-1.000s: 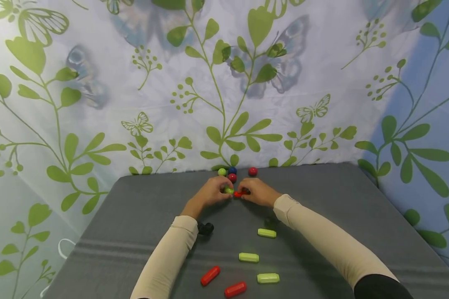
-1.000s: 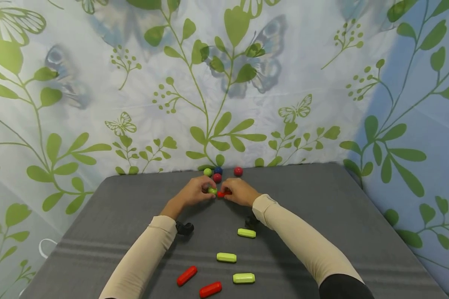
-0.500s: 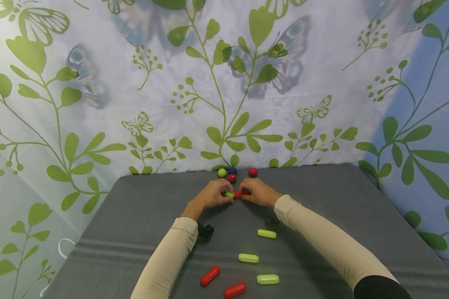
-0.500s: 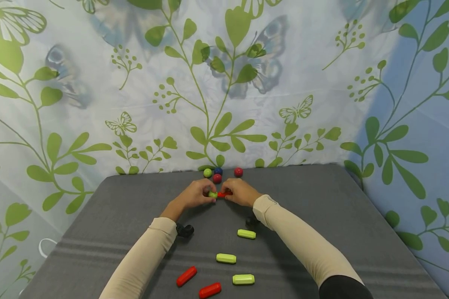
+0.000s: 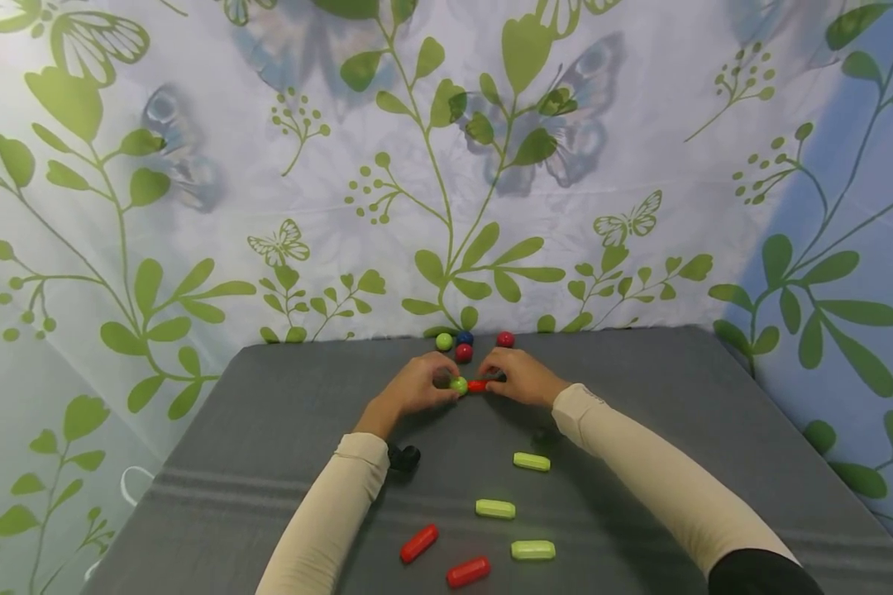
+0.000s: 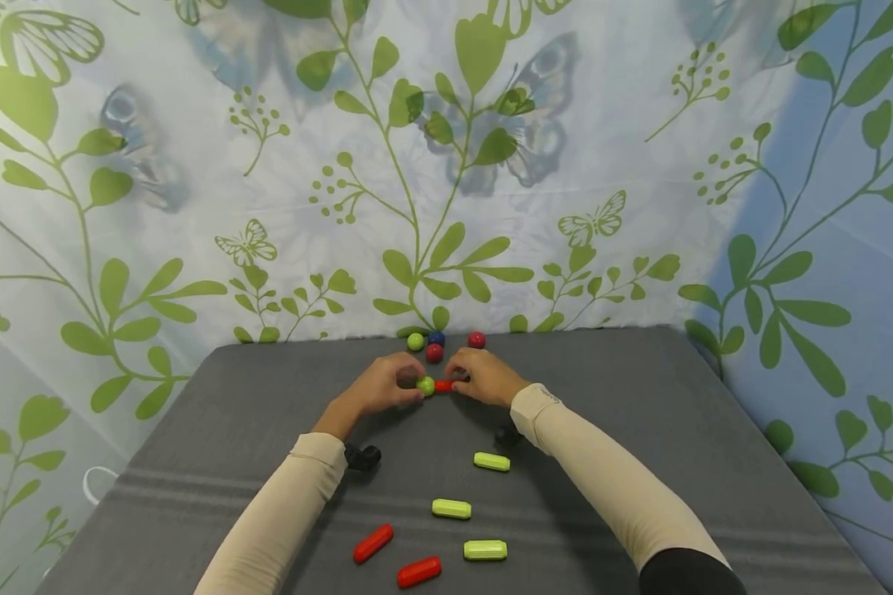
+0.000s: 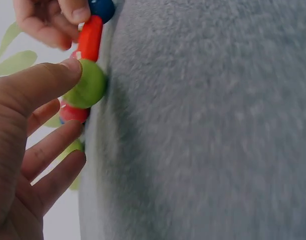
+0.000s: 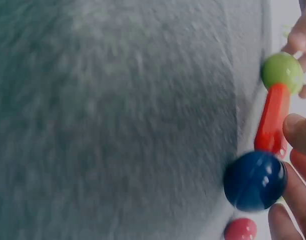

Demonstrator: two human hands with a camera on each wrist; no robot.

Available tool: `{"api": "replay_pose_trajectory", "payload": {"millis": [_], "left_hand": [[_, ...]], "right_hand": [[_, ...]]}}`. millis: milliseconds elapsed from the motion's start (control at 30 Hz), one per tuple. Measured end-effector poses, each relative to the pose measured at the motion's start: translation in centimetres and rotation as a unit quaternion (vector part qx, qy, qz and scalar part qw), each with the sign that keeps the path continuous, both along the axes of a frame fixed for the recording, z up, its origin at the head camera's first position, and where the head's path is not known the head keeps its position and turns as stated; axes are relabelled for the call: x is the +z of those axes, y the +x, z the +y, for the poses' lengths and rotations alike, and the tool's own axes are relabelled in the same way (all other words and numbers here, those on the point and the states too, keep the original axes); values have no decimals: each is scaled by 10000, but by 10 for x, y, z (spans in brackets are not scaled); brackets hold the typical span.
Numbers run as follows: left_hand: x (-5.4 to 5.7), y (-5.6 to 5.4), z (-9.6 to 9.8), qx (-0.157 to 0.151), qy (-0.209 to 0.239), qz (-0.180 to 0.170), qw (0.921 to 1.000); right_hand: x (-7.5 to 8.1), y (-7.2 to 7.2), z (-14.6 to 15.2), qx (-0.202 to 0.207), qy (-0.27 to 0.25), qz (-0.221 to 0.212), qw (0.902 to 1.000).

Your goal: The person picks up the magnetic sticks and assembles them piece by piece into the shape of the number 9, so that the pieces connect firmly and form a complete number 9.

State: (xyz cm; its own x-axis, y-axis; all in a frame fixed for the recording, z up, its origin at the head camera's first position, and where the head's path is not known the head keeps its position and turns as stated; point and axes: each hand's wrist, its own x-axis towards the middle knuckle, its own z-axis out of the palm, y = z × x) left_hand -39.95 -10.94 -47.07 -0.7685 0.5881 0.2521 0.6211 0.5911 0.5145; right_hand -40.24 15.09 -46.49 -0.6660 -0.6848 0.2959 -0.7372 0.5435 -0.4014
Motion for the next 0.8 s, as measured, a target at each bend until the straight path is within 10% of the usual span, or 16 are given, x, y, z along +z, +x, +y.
{"api": "replay_pose_trajectory", "payload": {"millis": [367,800], "left_hand": [[12,37,-36,91,136,443,9989],[12,85,-74,620,294,192,9975]], "right_hand": [[15,15,21,-329,-36,26,9995],[15,41,29,-530,-228,-96,9983]]}}
